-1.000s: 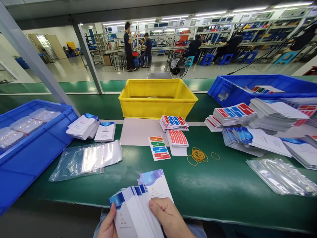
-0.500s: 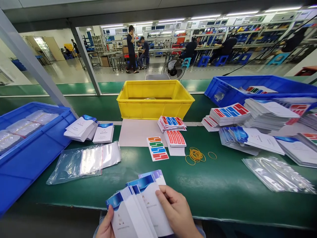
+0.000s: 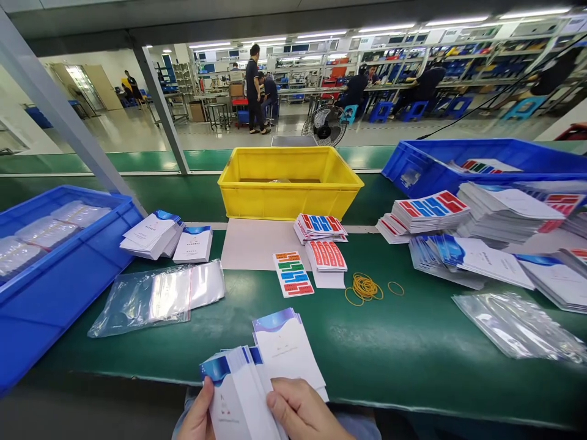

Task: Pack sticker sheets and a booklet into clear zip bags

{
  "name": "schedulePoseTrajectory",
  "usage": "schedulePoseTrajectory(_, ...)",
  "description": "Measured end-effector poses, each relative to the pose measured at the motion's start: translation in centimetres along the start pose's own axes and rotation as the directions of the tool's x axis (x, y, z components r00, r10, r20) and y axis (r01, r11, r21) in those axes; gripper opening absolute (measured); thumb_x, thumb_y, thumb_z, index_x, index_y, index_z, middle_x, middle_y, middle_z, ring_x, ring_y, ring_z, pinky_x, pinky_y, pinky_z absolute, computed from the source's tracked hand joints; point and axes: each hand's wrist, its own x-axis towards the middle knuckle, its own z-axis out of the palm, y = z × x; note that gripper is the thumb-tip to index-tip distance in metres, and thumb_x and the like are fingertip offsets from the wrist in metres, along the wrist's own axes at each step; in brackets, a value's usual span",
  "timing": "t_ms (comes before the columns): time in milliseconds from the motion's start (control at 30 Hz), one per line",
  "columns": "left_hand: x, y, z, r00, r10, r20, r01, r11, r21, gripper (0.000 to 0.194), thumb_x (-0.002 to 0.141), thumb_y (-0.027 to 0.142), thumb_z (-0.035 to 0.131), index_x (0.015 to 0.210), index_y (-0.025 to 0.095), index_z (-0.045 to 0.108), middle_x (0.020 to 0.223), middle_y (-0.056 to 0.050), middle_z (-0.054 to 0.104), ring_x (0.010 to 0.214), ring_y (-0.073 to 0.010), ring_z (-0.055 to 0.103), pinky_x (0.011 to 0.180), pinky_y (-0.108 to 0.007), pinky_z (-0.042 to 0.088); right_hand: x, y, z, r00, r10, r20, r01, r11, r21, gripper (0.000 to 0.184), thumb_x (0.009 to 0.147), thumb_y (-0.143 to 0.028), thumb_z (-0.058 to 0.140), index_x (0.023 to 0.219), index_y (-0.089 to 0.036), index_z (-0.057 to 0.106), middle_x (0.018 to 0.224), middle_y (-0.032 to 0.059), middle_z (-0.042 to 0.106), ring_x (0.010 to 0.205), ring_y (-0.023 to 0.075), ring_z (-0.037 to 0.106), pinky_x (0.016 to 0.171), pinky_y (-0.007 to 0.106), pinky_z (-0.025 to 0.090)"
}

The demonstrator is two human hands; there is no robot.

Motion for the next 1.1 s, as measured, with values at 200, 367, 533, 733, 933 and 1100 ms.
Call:
schedulePoseTrajectory(200,0.1,0.0,-0.3,0.999,0.022,0.034,-0.021,0.999,-0.026,0.040,0.082,0.034,0.053,0.118,0.017,0.058,0.105,-0.013,0.069,0.114,-0.0343,0.051,0.102,-0.049,0.027,0.3,0.3,0.3,0.998,0.040,-0.041,-0.042,0.998,-0.052,0.046,0.084,-0.056,0.029,0.054,-0.020,0.026,0.054,-0.0039,0.031,0.052,0.0105,0.031,0.048,0.024,0.024)
schedulePoseTrajectory(367,0.3,-0.1,-1.5,1.000,-0.013,0.022,0.015,0.998,-0.064,0.045,0.083,0.045,0.047,0.115,0.016,0.061,0.103,-0.013,0.069,0.113,-0.0345,0.052,0.101,-0.050,0.029,0.3,0.2,0.4,0.995,0.083,-0.055,-0.083,0.997,-0.004,0.041,0.083,-0.047,0.035,0.053,-0.020,0.026,0.054,-0.0042,0.027,0.052,0.0101,0.028,0.047,0.024,0.023)
schedulePoseTrajectory(533,0.1,-0.2,-1.6,0.999,0.030,0.037,-0.028,0.999,-0.039,0.038,0.084,0.039,0.048,0.112,0.019,0.063,0.102,-0.011,0.070,0.113,-0.0329,0.052,0.100,-0.049,0.030,0.5,-0.4,0.6,0.984,0.150,-0.095,-0.137,0.982,0.130,0.039,0.080,-0.046,0.041,0.052,-0.019,0.032,0.055,-0.0037,0.029,0.053,0.0099,0.027,0.048,0.023,0.022)
schedulePoseTrajectory(733,-0.1,-0.1,-1.1,0.990,0.085,0.109,-0.083,0.996,-0.027,0.034,0.083,0.038,0.050,0.107,0.020,0.066,0.105,-0.010,0.069,0.116,-0.0327,0.050,0.103,-0.048,0.027,0.5,0.7,0.7,0.983,0.167,-0.074,-0.137,0.942,0.307,0.054,0.074,-0.067,0.041,0.052,-0.019,0.032,0.055,-0.0038,0.027,0.052,0.0095,0.024,0.047,0.023,0.019)
schedulePoseTrajectory(933,0.2,-0.2,-1.3,0.991,0.069,0.115,-0.068,0.998,-0.016,0.035,0.084,0.039,0.049,0.107,0.020,0.065,0.107,-0.009,0.068,0.119,-0.0322,0.047,0.104,-0.048,0.026,0.4,1.2,1.1,0.970,0.160,-0.184,-0.102,0.952,0.288,0.055,0.076,-0.068,0.039,0.051,-0.020,0.031,0.054,-0.0046,0.027,0.052,0.0096,0.025,0.047,0.023,0.021)
schedulePoseTrajectory(1100,0.2,-0.2,-1.7,0.991,0.045,0.123,-0.044,0.999,-0.014,0.038,0.085,0.040,0.045,0.107,0.017,0.066,0.107,-0.012,0.068,0.118,-0.0334,0.048,0.103,-0.050,0.027,-0.4,0.4,0.3,0.946,0.096,-0.311,-0.026,0.975,0.222,0.044,0.084,-0.056,0.040,0.076,-0.016,0.055,0.063,0.0000,0.050,0.059,0.0137,0.043,0.054,0.024,0.035)
